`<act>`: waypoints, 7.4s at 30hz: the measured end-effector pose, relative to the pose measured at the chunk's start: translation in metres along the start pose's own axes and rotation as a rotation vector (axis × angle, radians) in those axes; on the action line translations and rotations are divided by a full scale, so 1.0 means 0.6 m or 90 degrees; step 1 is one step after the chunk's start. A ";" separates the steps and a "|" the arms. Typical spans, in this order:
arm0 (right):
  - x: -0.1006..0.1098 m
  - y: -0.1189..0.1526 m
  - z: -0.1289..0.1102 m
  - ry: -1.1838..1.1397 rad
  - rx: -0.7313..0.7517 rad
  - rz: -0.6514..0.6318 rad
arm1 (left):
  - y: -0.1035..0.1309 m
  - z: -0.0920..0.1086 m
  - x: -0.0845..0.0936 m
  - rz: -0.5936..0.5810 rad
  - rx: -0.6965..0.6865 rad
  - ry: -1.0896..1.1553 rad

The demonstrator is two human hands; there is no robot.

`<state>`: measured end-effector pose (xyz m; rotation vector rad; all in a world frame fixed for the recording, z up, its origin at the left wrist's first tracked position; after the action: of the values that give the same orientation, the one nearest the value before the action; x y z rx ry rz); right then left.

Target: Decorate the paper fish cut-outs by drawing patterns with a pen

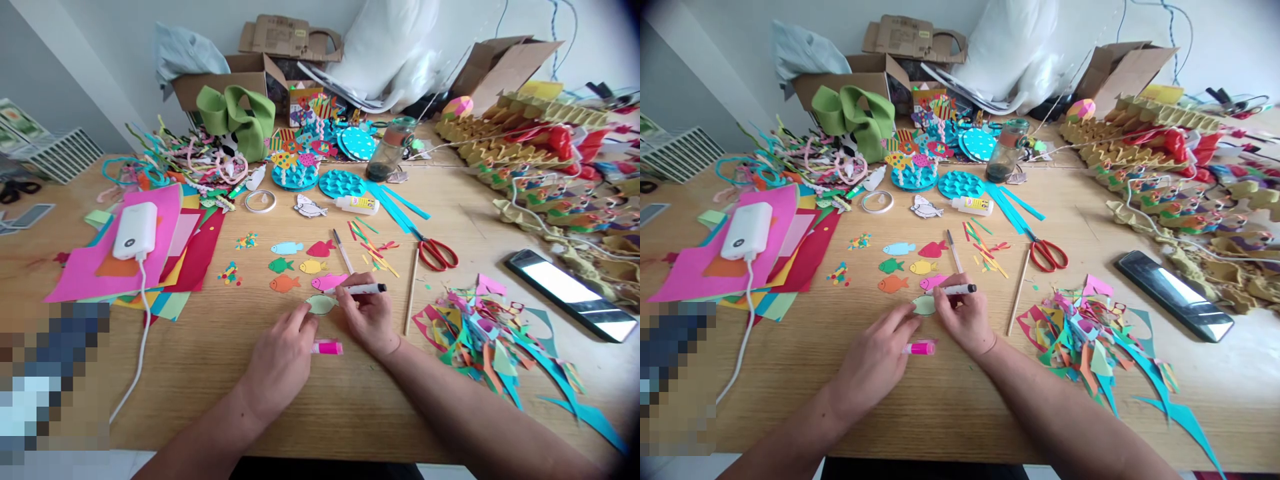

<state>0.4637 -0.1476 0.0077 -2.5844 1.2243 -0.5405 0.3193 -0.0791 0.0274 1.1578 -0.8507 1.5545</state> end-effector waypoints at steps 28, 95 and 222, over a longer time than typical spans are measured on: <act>0.004 -0.008 0.000 -0.106 -0.064 0.008 | 0.004 -0.018 0.009 0.146 -0.024 0.074; 0.006 -0.006 -0.012 -0.117 -0.034 -0.005 | -0.009 -0.081 0.018 0.213 0.374 1.084; -0.363 -0.353 -0.065 0.255 -0.239 -0.487 | -0.016 -0.077 0.011 0.322 0.377 1.274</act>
<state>0.4673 0.1525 0.0692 -3.3610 0.3741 -1.0959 0.3158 -0.0322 0.0195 -0.6749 0.7832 2.3736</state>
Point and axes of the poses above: each hand's wrist, its own y-axis away from the middle knuckle, its own x-axis out of the back of the hand, z = x × y, the point moved 4 cm from there along -y, towards the middle knuckle, and after that the axes turned 3 degrees about -x, right-handed, at the moved point
